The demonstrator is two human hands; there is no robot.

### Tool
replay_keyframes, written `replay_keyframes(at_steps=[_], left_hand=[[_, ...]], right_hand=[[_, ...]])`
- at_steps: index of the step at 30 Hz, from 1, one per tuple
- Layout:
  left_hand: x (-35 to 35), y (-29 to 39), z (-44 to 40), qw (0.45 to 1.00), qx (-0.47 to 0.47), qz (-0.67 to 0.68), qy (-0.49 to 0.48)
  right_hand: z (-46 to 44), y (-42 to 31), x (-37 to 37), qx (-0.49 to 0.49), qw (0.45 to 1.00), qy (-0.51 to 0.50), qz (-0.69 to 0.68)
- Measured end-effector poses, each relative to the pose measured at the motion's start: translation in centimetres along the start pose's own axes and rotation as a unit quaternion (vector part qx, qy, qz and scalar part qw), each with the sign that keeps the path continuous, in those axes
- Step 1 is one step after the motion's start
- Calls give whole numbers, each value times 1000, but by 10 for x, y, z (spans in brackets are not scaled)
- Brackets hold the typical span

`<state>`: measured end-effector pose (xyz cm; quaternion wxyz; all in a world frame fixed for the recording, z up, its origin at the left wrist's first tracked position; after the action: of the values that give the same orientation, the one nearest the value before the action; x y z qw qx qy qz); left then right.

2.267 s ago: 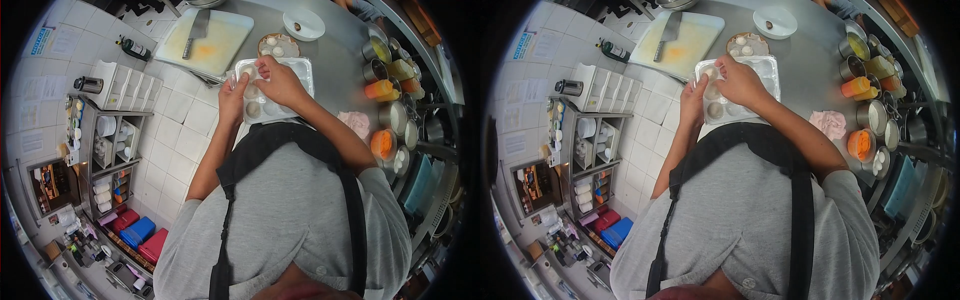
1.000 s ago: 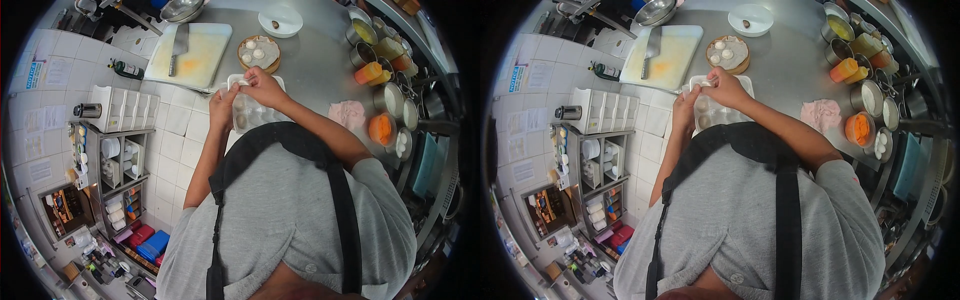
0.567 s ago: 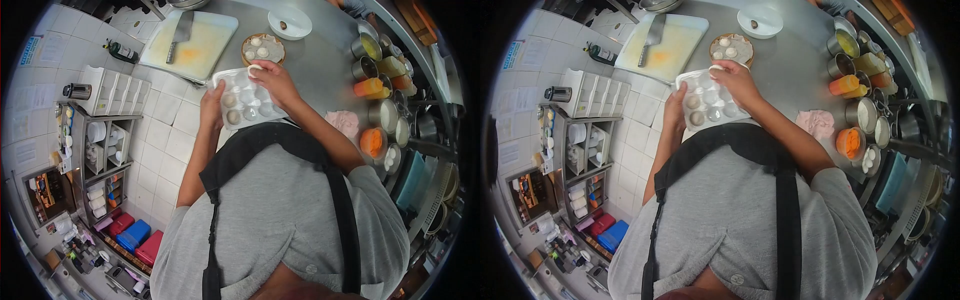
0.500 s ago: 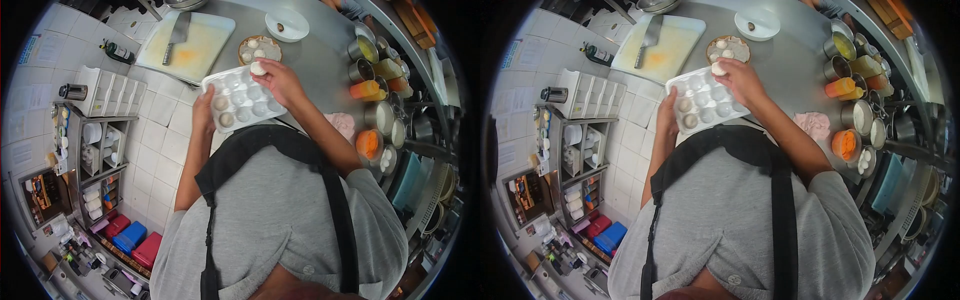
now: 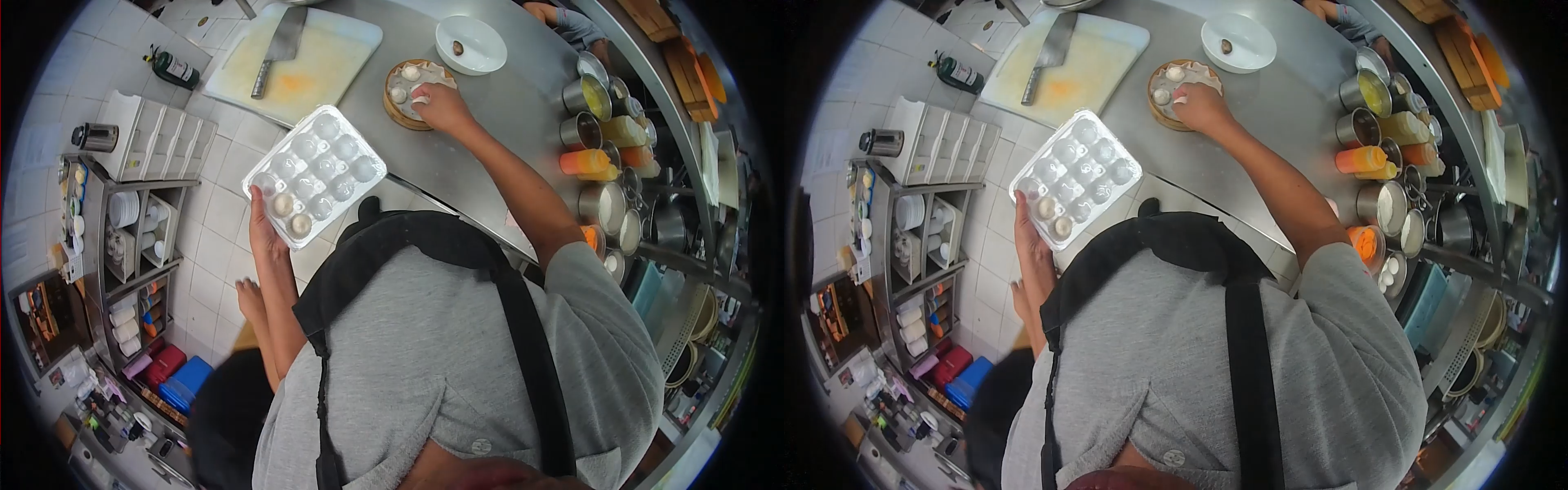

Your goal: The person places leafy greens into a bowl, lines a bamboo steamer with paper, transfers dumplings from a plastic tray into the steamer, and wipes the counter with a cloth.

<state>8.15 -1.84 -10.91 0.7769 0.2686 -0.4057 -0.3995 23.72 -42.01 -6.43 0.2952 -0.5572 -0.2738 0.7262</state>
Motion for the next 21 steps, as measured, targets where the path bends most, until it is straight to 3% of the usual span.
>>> replay_keyframes(at_steps=[6,12,16,18,21], left_hand=[[0,-2,-5,1000,2,30,-8],[6,-6,-14,999,-20,32,-37],[12,2,-21,1000,6,7,-22],[19,6,-20,1000,3,6,-22],[16,5,-20,1000,3,14,-21]], right_hand=[[18,-4,8,-89,992,87,17],[17,-8,5,-115,988,63,82],[9,-13,10,-115,982,60,136],[5,-10,11,-56,977,21,205],[7,-3,-1,-42,982,41,180]])
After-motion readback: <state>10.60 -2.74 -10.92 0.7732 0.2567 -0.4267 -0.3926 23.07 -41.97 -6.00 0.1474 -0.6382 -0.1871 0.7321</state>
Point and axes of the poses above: each hand's wrist, its own z-axis away from the middle knuckle, its own x-axis out of the palm, y = z × x, the point moved 10 cm from there along -z, towards the middle knuckle, and after that the axes turned 13 degrees about -z, right-handed, at the moved point
